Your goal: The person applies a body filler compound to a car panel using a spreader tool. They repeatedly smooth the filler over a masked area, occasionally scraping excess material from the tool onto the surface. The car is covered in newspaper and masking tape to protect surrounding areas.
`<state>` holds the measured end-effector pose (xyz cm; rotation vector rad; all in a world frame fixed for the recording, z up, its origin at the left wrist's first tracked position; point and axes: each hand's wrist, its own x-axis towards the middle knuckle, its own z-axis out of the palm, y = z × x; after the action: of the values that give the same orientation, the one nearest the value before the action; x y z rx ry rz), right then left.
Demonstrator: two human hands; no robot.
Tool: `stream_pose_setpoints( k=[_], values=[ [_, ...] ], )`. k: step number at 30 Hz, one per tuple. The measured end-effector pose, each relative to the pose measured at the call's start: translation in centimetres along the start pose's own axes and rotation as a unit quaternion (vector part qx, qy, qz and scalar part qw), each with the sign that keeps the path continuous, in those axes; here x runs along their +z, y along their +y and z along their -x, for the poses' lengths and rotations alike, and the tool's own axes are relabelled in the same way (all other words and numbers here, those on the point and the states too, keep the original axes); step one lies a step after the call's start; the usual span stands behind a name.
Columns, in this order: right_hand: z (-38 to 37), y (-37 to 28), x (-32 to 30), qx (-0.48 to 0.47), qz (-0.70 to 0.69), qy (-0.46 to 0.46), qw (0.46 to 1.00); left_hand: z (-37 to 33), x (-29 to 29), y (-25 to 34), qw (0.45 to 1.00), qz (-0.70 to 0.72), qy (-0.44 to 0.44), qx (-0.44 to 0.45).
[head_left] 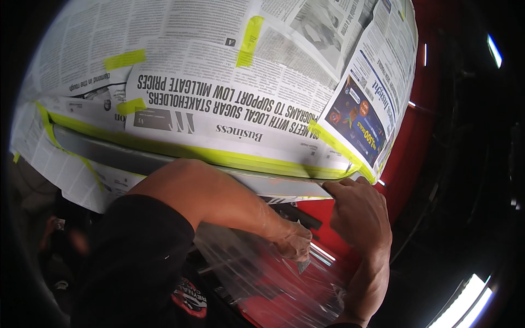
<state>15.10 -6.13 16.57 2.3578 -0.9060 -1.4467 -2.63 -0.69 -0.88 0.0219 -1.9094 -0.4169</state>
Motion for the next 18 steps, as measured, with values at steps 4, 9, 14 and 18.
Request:
stream_pose_setpoints(
  k=[4, 9, 14, 18],
  values=[
    [0.7, -1.1, -1.0, 0.035, 0.014, -0.051, 0.998, -0.6, -0.7, 1.4, 0.995, -0.088, -0.025, 0.041],
    [0.3, -2.1, -1.1, -0.022, 0.004, -0.045, 0.999, -0.7, 0.1, 0.8, 0.997, -0.069, -0.044, -0.011],
    [-0.1, -4.5, -1.5, -0.043, 0.009, -0.05, 0.998, -2.2, 3.9, -0.6, 0.989, 0.067, -0.091, -0.093],
    [0.0, -5.8, -1.9, -0.037, 0.02, -0.08, 0.996, -2.1, 1.8, 0.6, 0.997, -0.008, -0.06, -0.038]
  ],
)
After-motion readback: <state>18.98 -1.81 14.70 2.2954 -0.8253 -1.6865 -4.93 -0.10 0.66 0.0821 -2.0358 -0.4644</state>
